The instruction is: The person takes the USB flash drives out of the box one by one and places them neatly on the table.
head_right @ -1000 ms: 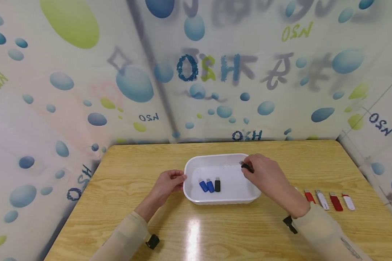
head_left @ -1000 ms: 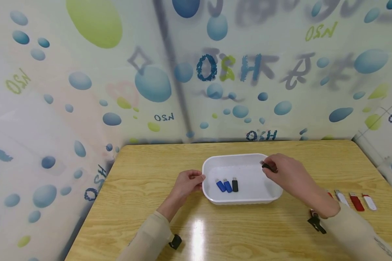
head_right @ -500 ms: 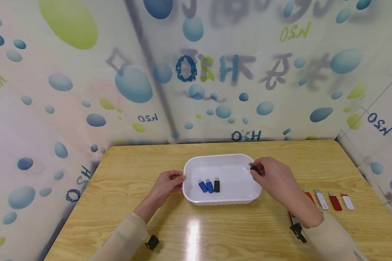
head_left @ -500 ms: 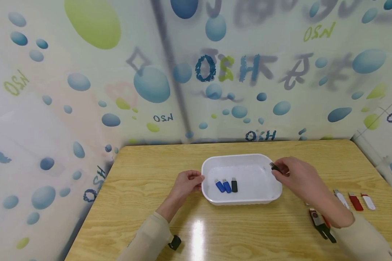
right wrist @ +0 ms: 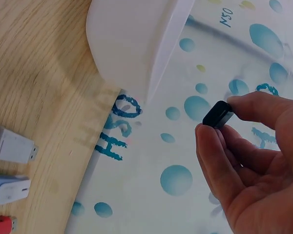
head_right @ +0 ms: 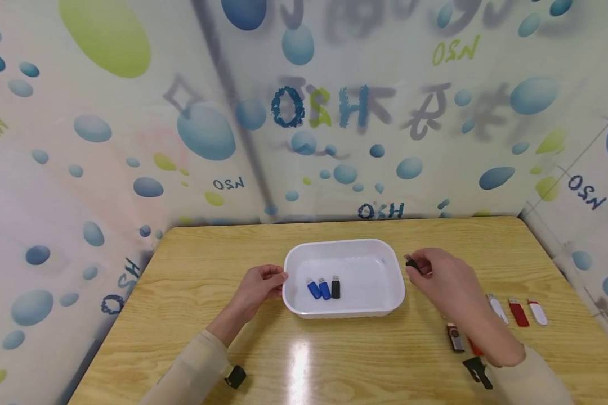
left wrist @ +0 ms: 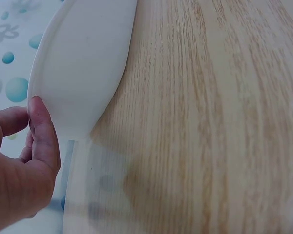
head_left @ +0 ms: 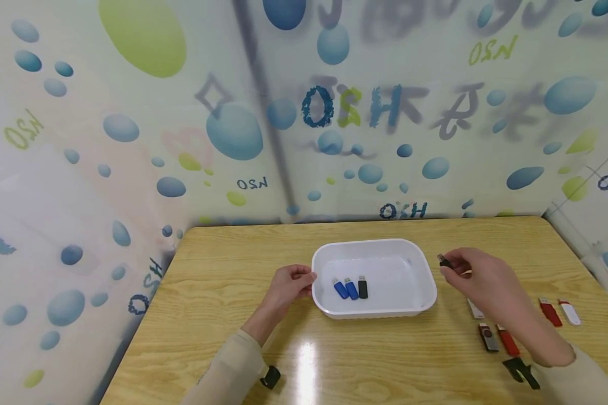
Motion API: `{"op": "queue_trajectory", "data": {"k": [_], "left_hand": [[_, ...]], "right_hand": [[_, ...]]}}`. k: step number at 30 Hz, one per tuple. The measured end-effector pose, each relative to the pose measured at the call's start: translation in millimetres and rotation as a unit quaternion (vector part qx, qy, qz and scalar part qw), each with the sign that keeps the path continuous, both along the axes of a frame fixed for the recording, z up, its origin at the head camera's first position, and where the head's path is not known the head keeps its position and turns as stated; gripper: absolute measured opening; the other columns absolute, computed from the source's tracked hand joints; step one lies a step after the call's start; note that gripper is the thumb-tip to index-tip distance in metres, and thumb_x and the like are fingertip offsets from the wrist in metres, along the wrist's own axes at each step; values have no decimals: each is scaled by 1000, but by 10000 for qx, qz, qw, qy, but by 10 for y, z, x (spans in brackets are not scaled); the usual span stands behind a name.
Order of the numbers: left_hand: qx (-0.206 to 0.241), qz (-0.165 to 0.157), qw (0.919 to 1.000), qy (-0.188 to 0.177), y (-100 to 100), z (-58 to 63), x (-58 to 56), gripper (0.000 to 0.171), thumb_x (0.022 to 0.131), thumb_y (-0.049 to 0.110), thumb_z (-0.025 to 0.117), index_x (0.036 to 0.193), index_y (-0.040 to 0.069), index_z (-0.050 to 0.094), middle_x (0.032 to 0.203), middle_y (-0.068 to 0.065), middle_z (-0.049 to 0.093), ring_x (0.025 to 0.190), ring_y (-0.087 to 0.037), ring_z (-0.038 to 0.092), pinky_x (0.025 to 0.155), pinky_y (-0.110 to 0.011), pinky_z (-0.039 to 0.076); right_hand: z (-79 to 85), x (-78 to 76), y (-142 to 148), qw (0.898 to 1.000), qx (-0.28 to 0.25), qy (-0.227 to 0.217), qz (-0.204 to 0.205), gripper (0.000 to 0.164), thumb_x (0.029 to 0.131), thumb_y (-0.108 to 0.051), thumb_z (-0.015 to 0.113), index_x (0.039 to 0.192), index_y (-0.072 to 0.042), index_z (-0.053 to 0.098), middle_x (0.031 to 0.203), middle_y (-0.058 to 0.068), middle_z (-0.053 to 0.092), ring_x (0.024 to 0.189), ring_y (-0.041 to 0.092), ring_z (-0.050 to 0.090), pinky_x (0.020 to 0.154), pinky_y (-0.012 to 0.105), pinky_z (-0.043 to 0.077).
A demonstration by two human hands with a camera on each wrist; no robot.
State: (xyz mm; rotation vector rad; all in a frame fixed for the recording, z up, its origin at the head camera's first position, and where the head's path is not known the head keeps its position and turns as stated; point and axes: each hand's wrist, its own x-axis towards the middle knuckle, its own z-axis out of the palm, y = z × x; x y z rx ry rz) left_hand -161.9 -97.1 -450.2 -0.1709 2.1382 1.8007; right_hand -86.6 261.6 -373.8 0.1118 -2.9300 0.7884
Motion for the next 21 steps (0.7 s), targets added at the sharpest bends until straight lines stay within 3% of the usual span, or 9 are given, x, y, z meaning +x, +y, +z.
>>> {"op": "queue_trajectory", "data": {"k": [11,21], "left_hand": [[-11,-22,10000,15,-6,2,6,33,90,19,68,113,-4,61,100,-20,63,73,-17,62,69,-29,57],[-4,-13,10000,-37,-7,9,7,33,90,19,68,113,-4,61,100,-21,63,73,-17,62,72,-32,58]], "right_hand": [[-5,172,314,9996,102,-116,-250,48,92,-45,59,113,-2,65,95,7,68,86,28,65,64,43,53],[-115,306,521,9970,329,-270,-640,47,90,-42,62,108,1,66,89,6,68,79,25,64,63,45,52]]}}
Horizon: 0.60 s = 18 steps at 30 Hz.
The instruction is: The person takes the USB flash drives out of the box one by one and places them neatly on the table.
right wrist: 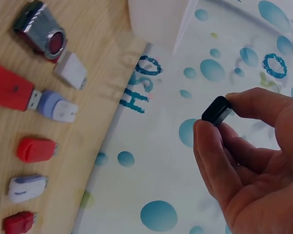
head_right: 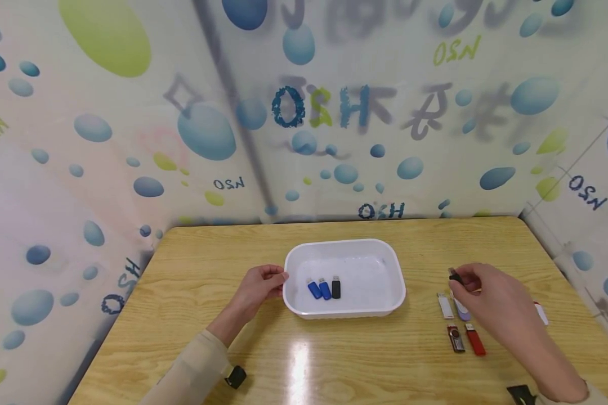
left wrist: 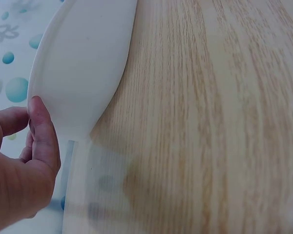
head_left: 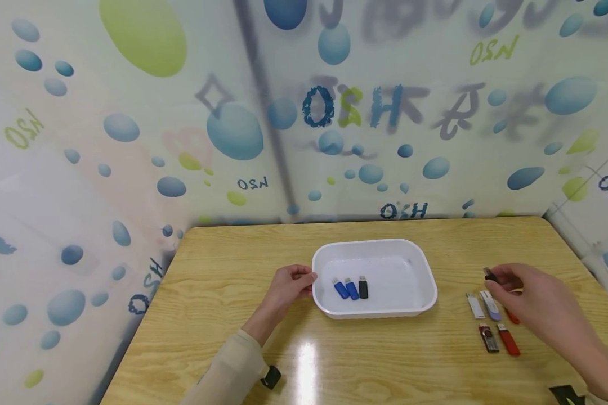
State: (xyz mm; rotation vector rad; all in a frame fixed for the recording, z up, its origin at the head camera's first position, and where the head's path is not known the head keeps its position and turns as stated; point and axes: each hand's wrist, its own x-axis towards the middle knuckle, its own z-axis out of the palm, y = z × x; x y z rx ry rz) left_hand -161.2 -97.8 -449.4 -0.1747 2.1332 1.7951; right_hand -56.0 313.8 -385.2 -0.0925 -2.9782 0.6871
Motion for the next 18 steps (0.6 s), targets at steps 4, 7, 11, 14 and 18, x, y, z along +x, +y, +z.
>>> {"op": "queue_trajectory", "data": {"k": [4,7,11,14,18], "left_hand": [[-8,-9,10000,-5,3,2,0,33,90,19,68,113,-4,61,100,-20,63,73,-17,62,72,-32,58],[-14,-1,10000,-12,4,2,-3,32,90,18,67,113,-4,61,100,-20,64,73,-17,62,71,-30,58],[-16,15,10000,-23,4,-1,-7,31,91,17,67,113,-4,61,100,-21,63,73,-17,62,71,-30,58],[5,10,10000,-22,1,-11,-11,32,90,18,67,112,-4,61,100,-22,63,73,-17,62,72,-32,58],[4,-9,10000,-22,-3,-28,-15,33,90,19,68,113,-4,61,101,-21,63,73,-18,63,74,-34,58]], "right_hand": [[-53,54,90,9997,47,-145,-171,49,90,-43,62,108,2,66,89,8,68,78,25,62,60,41,51],[-88,87,154,9994,99,-205,-271,51,89,-45,62,108,3,66,88,8,68,77,25,62,57,39,50],[-140,129,220,9991,152,-153,-369,50,88,-42,66,106,5,66,85,9,68,74,26,62,58,42,51],[-185,160,257,9987,229,-59,-450,44,85,-33,69,103,7,66,81,8,66,70,24,60,58,42,50],[-239,194,308,9978,365,16,-544,36,84,-24,69,100,8,65,77,8,64,67,22,56,56,39,48]]}}
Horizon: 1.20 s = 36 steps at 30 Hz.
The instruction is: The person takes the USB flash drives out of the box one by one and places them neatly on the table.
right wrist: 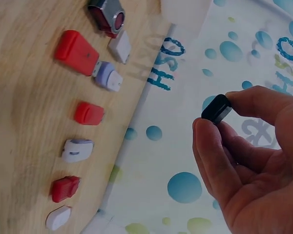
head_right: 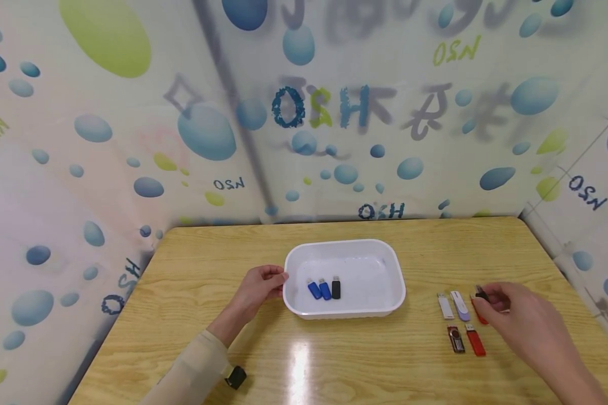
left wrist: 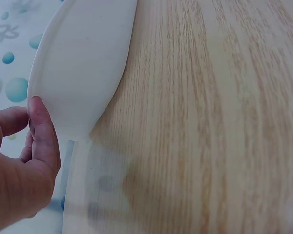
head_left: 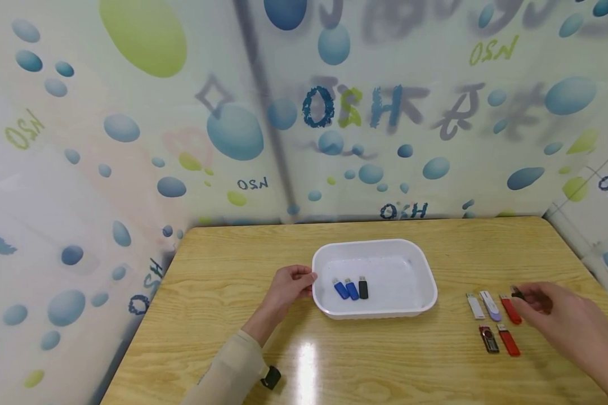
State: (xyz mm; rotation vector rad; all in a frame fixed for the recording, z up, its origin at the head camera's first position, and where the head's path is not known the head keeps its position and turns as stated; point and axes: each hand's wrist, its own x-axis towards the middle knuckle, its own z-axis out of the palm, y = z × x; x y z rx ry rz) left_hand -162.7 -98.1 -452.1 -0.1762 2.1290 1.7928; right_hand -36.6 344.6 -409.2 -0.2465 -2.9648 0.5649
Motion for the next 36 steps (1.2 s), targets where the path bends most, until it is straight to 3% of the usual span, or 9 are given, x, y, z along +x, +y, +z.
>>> {"op": "queue_trajectory", "data": {"k": [16,24,28,36], "left_hand": [[75,36,10000,48,3,8,7,33,90,19,68,113,-4,61,99,-20,64,72,-17,63,70,-31,58],[118,48,9999,48,1,1,2,32,90,17,68,112,-5,61,97,-20,64,70,-15,62,68,-30,58],[138,71,9999,48,3,4,-1,33,90,17,68,112,-6,61,97,-20,63,69,-15,62,67,-29,57],[133,82,9999,21,8,12,2,34,89,18,68,112,-6,61,98,-21,64,70,-15,62,66,-28,57]], "right_hand": [[-228,85,153,9965,31,-822,-152,45,87,-32,66,100,11,62,78,8,63,68,22,58,59,44,48],[-316,145,203,9946,-22,-1026,-161,56,87,-45,64,100,10,62,80,6,64,71,23,60,61,44,47],[-346,146,227,9932,-19,-1161,-94,52,87,-41,66,98,9,63,78,4,63,68,21,59,59,43,48],[-443,165,276,9821,49,-1873,201,44,87,-36,68,94,7,64,75,0,61,67,17,56,59,43,48]]}}
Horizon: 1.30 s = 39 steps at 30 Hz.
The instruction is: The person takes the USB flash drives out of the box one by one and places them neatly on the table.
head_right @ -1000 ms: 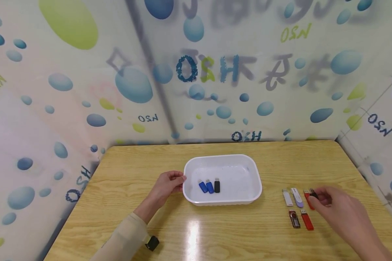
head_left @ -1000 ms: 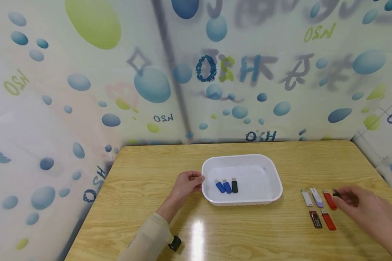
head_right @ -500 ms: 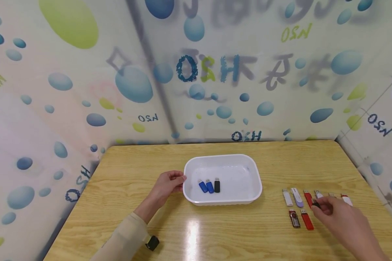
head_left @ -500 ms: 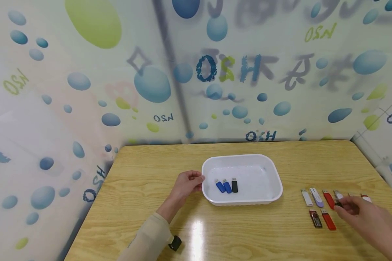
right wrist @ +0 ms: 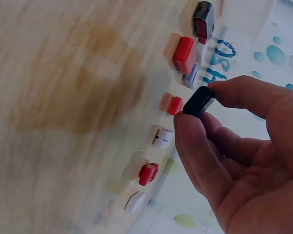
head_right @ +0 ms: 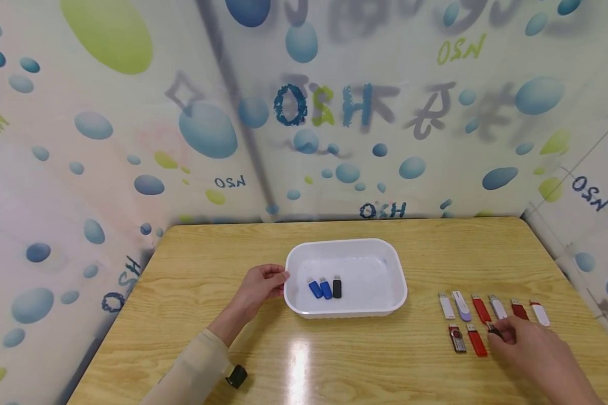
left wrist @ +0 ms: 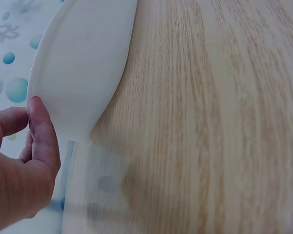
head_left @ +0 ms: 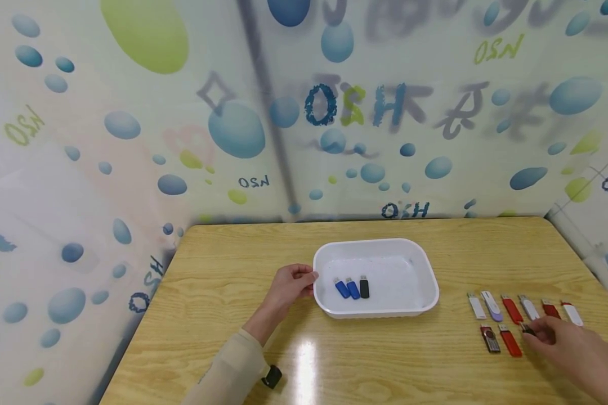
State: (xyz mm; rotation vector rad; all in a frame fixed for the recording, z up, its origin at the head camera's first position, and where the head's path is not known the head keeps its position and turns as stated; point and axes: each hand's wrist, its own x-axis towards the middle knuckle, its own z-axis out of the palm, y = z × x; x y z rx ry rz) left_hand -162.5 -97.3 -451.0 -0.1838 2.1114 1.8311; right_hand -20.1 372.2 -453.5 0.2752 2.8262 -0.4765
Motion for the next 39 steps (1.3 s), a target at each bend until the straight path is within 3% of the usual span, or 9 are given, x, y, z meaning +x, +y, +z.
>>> {"op": "queue_trajectory", "data": {"k": [7,16,32,39], "left_hand": [[24,-29,10000,13,-11,-10,-2,35,89,18,69,112,-6,60,96,-19,63,70,-15,61,67,-28,57],[33,-31,10000,-10,-7,-16,-3,33,89,17,68,112,-6,61,91,-14,63,69,-15,62,67,-30,58],[24,-32,10000,18,-14,-11,-1,35,89,17,69,113,-7,60,95,-17,63,69,-15,61,67,-28,57],[-2,-4,10000,-32,-11,-4,-2,33,89,17,69,112,-5,60,93,-15,63,69,-16,61,66,-27,57]], "right_hand": [[-72,1,20,9995,48,-310,-28,43,85,-34,70,94,7,64,76,1,61,69,19,56,62,44,48],[-135,-12,57,9995,91,-310,36,34,83,-29,72,90,3,65,76,2,61,69,20,56,60,46,49],[-99,10,13,9993,141,-358,14,30,83,-33,70,85,-4,61,75,1,52,66,20,46,58,41,44],[-77,4,4,9988,108,-467,-40,38,83,-36,71,89,0,63,77,2,56,68,21,51,61,46,48]]}}
